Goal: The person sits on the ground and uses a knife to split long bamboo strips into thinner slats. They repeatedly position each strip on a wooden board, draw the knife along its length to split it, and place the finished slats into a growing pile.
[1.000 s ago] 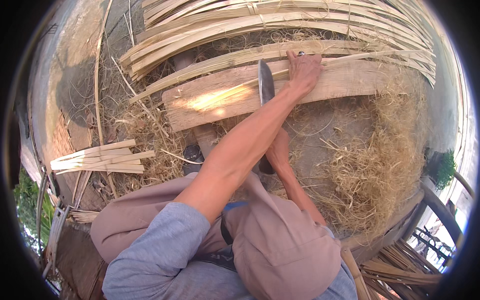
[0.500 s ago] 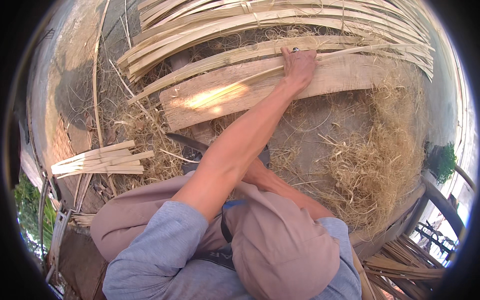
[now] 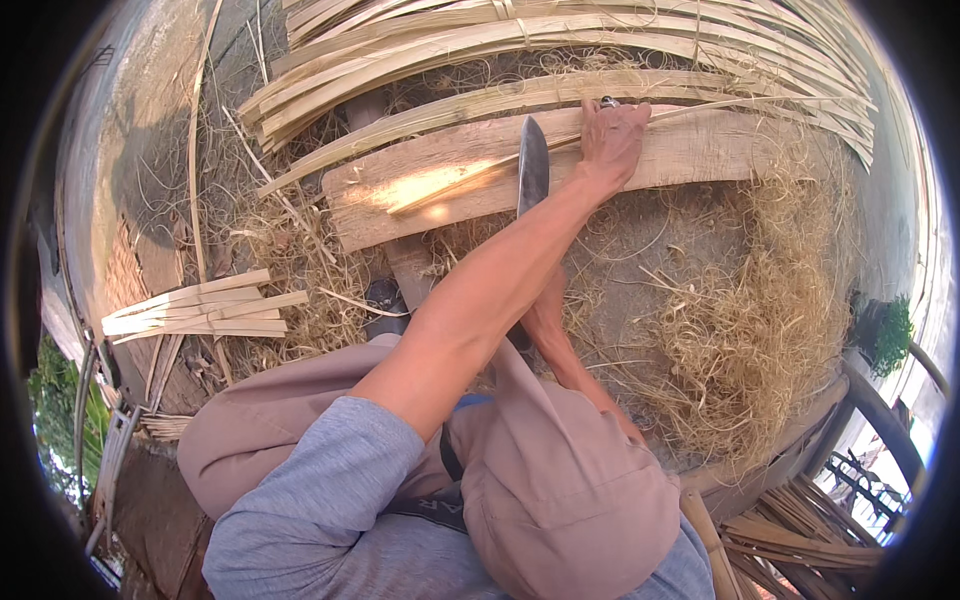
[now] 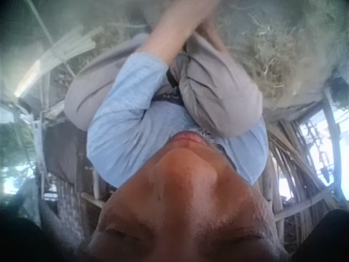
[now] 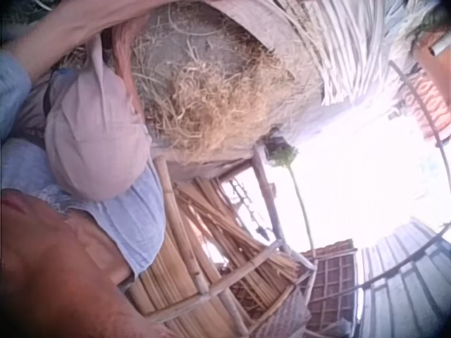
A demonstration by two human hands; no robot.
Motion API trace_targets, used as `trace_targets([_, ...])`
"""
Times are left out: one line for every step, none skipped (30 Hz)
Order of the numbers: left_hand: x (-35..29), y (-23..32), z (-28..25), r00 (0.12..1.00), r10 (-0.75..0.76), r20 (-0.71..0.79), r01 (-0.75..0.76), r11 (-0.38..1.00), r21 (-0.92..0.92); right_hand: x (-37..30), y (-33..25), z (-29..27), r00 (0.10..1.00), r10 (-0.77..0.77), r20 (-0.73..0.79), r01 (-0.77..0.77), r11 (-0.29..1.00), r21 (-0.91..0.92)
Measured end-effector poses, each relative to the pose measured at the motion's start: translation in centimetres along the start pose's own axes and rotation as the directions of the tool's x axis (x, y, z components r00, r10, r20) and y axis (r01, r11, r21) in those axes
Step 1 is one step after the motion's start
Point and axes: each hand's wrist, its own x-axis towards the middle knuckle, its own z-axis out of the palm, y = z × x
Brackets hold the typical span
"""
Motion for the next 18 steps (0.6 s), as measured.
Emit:
trace_targets([-0.1, -0.1, -0.1, 1.0, -0.005, 0.004, 0.005, 1.0, -0.008, -0.1, -0.1, 0.3, 1.0, -0.027, 0.008, 0.027, 0.999, -0.023])
trace_targets([-0.2, -0.3, -0.2, 1.0, -0.009, 0.008, 0.009, 1.0, -0.017, -0.6, 0.0, 0.7, 0.999, -0.046, 0.023, 0.047, 0.998, -0.046])
trace_targets([-0.2, -0.6, -0.2, 1.0, -0.013, 0.008, 0.013, 1.0, -0.025, -0.2, -0.2, 0.3, 0.999, -0.017, 0.035, 0.018, 0.999, -0.037])
trace_targets([-0.3, -0.5, -0.1, 1.0, -0.01, -0.008, 0.009, 0.999, -0.046, 0.4, -0.2, -0.3, 0.999, 0.022, 0.048, -0.021, 1.0, -0.018])
trace_targets([-0.5, -0.3, 0.1, 1.0, -0.007, -0.025, 0.005, 0.998, -0.066, 0.4, 0.1, -0.8, 0.994, 0.093, 0.053, -0.094, 0.995, 0.019])
trace_targets([-0.7, 0.0, 0.3, 0.999, -0.007, -0.04, 0.003, 0.996, -0.09, 0.4, 0.4, -1.5, 0.987, 0.156, 0.045, -0.159, 0.985, 0.069])
trace_targets([-0.5, 0.0, 0.3, 1.0, 0.001, -0.03, -0.003, 0.998, -0.063, 0.7, 1.0, -1.4, 0.984, 0.175, 0.033, -0.177, 0.978, 0.106])
trace_targets([-0.2, -0.1, 0.3, 1.0, 0.01, -0.019, -0.011, 0.999, -0.037, 0.9, 1.6, -1.3, 0.983, 0.182, 0.022, -0.184, 0.973, 0.136])
trace_targets([-0.2, -0.2, 0.3, 1.0, 0.015, -0.003, -0.015, 1.0, -0.008, 0.4, 1.3, 0.0, 0.994, 0.107, 0.019, -0.108, 0.991, 0.084])
trace_targets([0.0, -0.5, 0.4, 1.0, 0.018, -0.004, -0.018, 1.0, -0.01, -0.1, 0.6, 1.5, 1.0, 0.003, 0.018, -0.003, 1.0, 0.003])
trace_targets([0.1, -0.8, 0.6, 1.0, 0.022, -0.004, -0.022, 1.0, -0.013, -0.8, 0.3, 2.6, 0.996, -0.079, 0.034, 0.081, 0.994, -0.066])
trace_targets([0.0, -0.8, 0.6, 1.0, 0.028, 0.003, -0.028, 0.999, -0.024, -1.2, 0.1, 3.3, 0.992, -0.119, 0.045, 0.124, 0.986, -0.109])
trace_targets([0.1, -0.8, 0.6, 0.999, 0.015, 0.031, -0.014, 1.0, -0.017, -1.3, 0.0, 3.7, 0.987, -0.153, 0.051, 0.158, 0.978, -0.138])
trace_targets([0.3, -0.9, 0.5, 0.998, 0.001, 0.057, -0.001, 1.0, -0.01, -1.4, -0.2, 3.7, 0.986, -0.161, 0.052, 0.167, 0.974, -0.153])
trace_targets([0.6, -0.8, 0.4, 0.997, -0.017, 0.078, 0.018, 1.0, -0.007, -1.5, -0.3, 3.7, 0.983, -0.177, 0.049, 0.183, 0.968, -0.17])
trace_targets([0.8, -0.8, 0.3, 0.997, -0.051, 0.064, 0.053, 0.998, -0.02, -1.3, -0.5, 2.9, 0.99, -0.138, 0.038, 0.142, 0.976, -0.163])
trace_targets([1.1, -1.2, 0.2, 0.995, -0.088, 0.052, 0.089, 0.996, -0.023, -0.8, -0.8, 2.0, 0.997, -0.071, 0.034, 0.075, 0.986, -0.147])
trace_targets([1.3, -1.6, 0.0, 0.991, -0.125, 0.04, 0.126, 0.992, -0.025, -0.2, -1.1, 0.8, 1.0, 0.016, 0.017, -0.013, 0.992, -0.126])
